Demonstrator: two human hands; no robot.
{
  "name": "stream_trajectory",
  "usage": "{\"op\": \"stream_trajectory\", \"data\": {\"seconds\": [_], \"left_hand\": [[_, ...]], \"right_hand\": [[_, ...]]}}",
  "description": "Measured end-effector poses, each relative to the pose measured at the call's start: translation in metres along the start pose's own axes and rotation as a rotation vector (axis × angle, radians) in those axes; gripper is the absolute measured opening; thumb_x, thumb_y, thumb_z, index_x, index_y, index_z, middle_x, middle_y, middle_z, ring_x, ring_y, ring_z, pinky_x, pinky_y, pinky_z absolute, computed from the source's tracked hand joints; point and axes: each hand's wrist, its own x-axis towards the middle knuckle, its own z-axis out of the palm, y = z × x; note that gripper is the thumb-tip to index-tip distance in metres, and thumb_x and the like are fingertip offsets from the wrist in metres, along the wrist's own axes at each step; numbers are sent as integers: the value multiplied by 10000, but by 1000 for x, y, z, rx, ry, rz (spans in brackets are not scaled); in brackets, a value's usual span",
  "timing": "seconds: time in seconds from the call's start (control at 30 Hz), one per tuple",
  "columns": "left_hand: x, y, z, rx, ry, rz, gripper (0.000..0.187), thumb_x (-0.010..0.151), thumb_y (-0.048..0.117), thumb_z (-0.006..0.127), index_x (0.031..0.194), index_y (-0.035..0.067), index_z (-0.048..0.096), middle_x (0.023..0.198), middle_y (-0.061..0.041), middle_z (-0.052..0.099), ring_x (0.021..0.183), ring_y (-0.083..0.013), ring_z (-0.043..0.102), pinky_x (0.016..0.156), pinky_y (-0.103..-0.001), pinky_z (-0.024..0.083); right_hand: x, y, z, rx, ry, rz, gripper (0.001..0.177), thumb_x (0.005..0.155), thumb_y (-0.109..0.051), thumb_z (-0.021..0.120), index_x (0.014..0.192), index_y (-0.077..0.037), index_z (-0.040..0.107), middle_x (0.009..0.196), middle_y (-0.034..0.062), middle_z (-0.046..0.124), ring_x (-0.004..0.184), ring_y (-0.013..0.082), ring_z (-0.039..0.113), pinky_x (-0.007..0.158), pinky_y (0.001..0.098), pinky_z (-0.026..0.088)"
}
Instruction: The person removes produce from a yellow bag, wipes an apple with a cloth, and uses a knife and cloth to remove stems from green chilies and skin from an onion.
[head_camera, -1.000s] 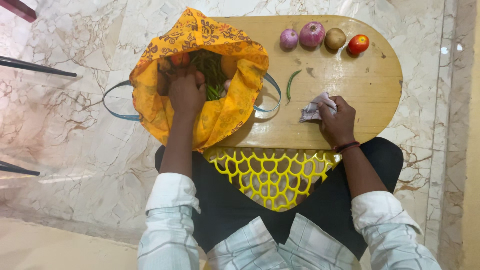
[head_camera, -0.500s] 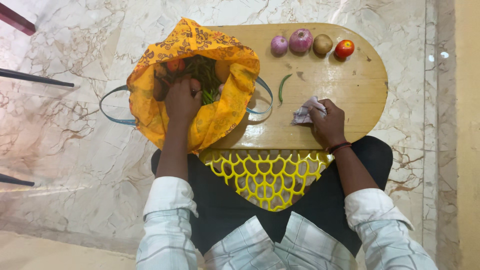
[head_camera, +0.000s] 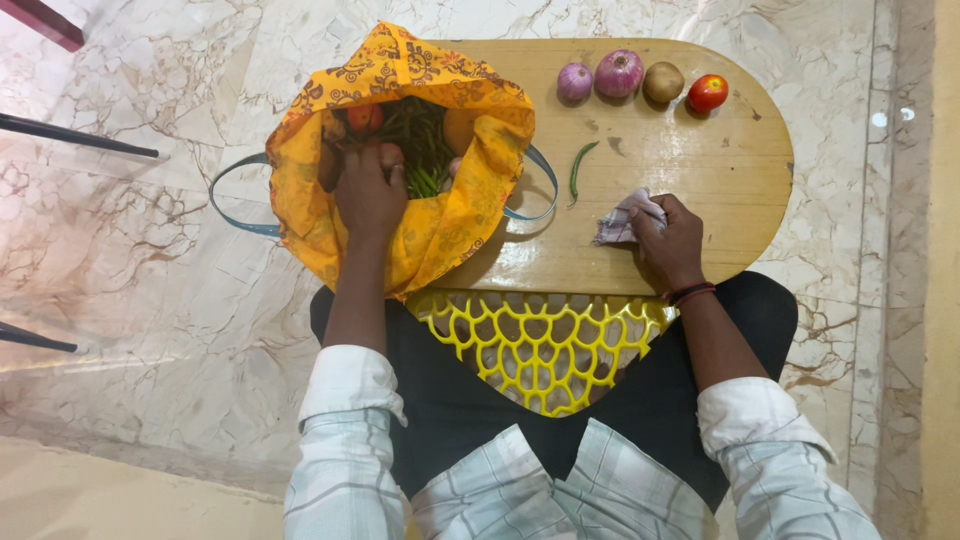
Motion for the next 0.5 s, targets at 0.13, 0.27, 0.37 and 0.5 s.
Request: {"op": "stream_trajectory", "data": {"seconds": [0.13, 0.27, 0.37, 0.5], "left_hand": [[3, -17, 16, 45, 254, -40, 634, 839, 104, 727, 1428, -16, 523, 1390, -241, 548, 1296, -444, 526, 1066, -539, 436], [7, -12, 12, 131, 183, 0, 485, 865, 177, 795, 1279, 39, 584, 1284, -224, 574, 1268, -438, 518, 1070, -561, 407], [3, 12, -4, -8, 72, 66, 490, 828, 203, 818, 1231, 28, 601, 1286, -267, 558, 1174, -455, 518, 953, -526, 445], [7, 37, -17, -108, -150, 12, 323, 839, 288, 815, 1044, 78, 681, 1063, -158, 635, 1022, -384, 631, 846, -502, 507]], "right_hand": [[-2, -7, -2, 19, -7, 31, 214, 968, -202, 730, 979, 9, 695, 728, 41, 673, 648, 68, 594, 582, 263, 476], [1, -4, 0, 2, 5, 2, 214, 964, -197, 735, 980, 13, 695, 742, 41, 682, 678, 66, 609, 608, 261, 492], [2, -1, 1, -22, -14, 58, 223, 959, -203, 739, 961, 15, 692, 716, 60, 662, 642, 87, 587, 591, 281, 478], [-1, -5, 0, -50, 1, -14, 208, 958, -188, 734, 963, 15, 689, 737, 53, 670, 675, 81, 603, 622, 277, 495]]}}
